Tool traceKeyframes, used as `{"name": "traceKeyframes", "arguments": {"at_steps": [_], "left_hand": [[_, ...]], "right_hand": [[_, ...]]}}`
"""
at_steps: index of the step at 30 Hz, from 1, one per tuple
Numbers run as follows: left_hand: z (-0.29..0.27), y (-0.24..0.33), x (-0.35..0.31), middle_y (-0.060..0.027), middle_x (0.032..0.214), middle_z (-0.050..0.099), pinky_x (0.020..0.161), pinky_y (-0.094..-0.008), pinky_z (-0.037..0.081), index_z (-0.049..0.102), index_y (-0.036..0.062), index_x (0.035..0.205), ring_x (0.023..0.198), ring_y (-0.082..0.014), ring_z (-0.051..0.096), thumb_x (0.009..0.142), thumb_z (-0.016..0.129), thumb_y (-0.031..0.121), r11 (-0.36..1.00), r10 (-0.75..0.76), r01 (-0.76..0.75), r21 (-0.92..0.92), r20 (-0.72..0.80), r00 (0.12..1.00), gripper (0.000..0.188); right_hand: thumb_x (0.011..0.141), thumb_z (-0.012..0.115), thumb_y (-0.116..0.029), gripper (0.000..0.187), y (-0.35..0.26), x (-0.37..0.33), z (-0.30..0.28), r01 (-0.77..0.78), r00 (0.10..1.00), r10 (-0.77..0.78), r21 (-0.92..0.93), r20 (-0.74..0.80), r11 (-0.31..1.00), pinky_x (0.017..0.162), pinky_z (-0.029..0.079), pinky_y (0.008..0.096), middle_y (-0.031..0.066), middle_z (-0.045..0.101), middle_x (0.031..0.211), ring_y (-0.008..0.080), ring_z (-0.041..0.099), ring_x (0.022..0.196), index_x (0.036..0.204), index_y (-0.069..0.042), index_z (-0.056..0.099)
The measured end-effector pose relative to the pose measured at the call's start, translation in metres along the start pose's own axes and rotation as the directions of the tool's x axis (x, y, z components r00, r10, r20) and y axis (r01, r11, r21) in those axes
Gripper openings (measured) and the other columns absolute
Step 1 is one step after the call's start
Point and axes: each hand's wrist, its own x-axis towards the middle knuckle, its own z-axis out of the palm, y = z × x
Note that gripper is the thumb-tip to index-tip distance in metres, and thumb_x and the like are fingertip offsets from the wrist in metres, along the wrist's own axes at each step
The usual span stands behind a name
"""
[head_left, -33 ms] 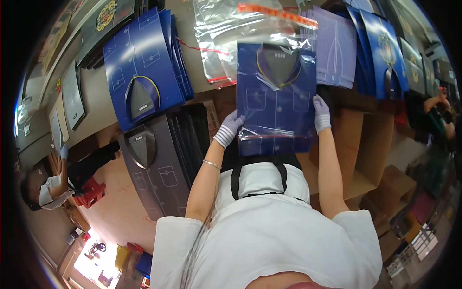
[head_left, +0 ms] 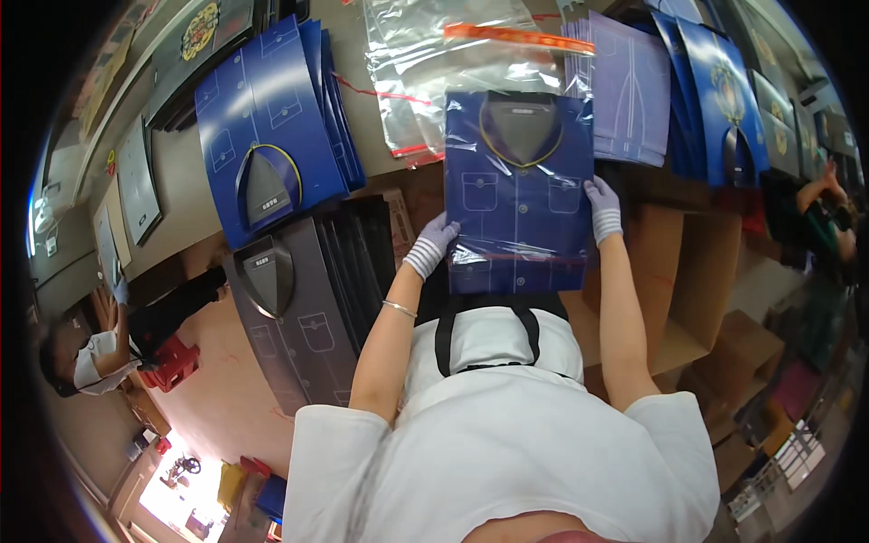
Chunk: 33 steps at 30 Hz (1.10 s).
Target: The person repeatedly places blue shirts into clear plastic bags, seals them, and stacks the packaged items on a table. The process is performed one at a time in a repetitive loop.
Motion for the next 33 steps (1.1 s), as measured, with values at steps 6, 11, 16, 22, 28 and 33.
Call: {"name": "traceKeyframes", "arguments": {"at_steps": [6,11,16,22,28,33], "left_hand": [[0.003,0.018,0.020,-0.0172,0.098,0.064,0.080,-0.0303,0.045,0.057,-0.0051,0.108,0.090,-0.0263,0.061,0.086,0.053,0.019,0.957,0.022,0.070,0.280,-0.313,0.950,0.033],[-0.007,-0.031,0.002,-0.0036,0.072,0.057,0.070,-0.0259,0.044,0.059,-0.0052,0.088,0.070,-0.0118,0.052,0.087,0.051,0.015,0.999,0.023,-0.020,0.046,-0.063,0.998,0.021],[-0.025,-0.032,-0.030,-0.0066,0.079,0.063,0.076,-0.0280,0.044,0.062,-0.0011,0.093,0.076,-0.0151,0.055,0.087,0.054,0.019,0.920,-0.198,0.146,0.365,0.111,0.974,0.023],[-0.015,-0.013,-0.069,-0.0086,0.083,0.064,0.078,-0.0282,0.045,0.063,0.0015,0.096,0.081,-0.0169,0.057,0.087,0.055,0.021,0.827,-0.347,0.112,0.550,0.345,0.872,0.023],[-0.003,0.010,-0.070,-0.0104,0.086,0.065,0.078,-0.0284,0.046,0.063,-0.0016,0.096,0.084,-0.0178,0.059,0.085,0.056,0.016,0.796,-0.349,0.047,0.604,0.393,0.851,0.022],[0.022,0.108,-0.093,-0.0111,0.090,0.063,0.082,-0.0294,0.046,0.060,-0.0041,0.096,0.086,-0.0184,0.059,0.084,0.057,0.012,0.995,-0.099,0.066,0.080,0.551,0.828,0.021]], "right_hand": [[0.085,0.061,-0.012,0.032,0.007,0.007,0.011,0.030,0.999,-0.019,0.291,-0.040,0.956,0.083,0.042,0.0222,0.0053,0.061,0.099,0.0108,0.054,0.088,0.111,0.005,0.056],[0.084,0.062,-0.009,0.032,0.010,0.000,0.001,0.028,0.998,-0.010,0.294,-0.060,0.956,0.084,0.041,0.0215,0.0056,0.060,0.102,0.0098,0.054,0.089,0.112,0.005,0.056],[0.084,0.061,-0.006,0.029,0.032,-0.043,-0.008,-0.034,0.999,0.039,0.232,-0.016,0.972,0.086,0.040,0.0227,0.0045,0.060,0.100,0.0101,0.053,0.091,0.110,0.005,0.056],[0.087,0.058,-0.011,0.030,0.066,-0.103,-0.041,-0.181,0.980,0.157,0.230,0.122,0.956,0.087,0.040,0.0228,0.0046,0.060,0.101,0.0100,0.053,0.092,0.112,0.005,0.054],[0.086,0.057,-0.017,0.031,0.043,-0.131,-0.040,-0.218,0.973,0.175,0.364,0.148,0.906,0.065,0.050,0.0261,0.0080,0.062,0.095,0.0129,0.059,0.082,0.112,0.000,0.053],[0.083,0.062,-0.021,0.029,-0.148,-0.136,-0.047,0.320,0.942,-0.286,0.212,-0.176,0.923,0.062,0.049,0.0292,0.0065,0.064,0.086,0.0135,0.059,0.070,0.100,0.001,0.060]]}}
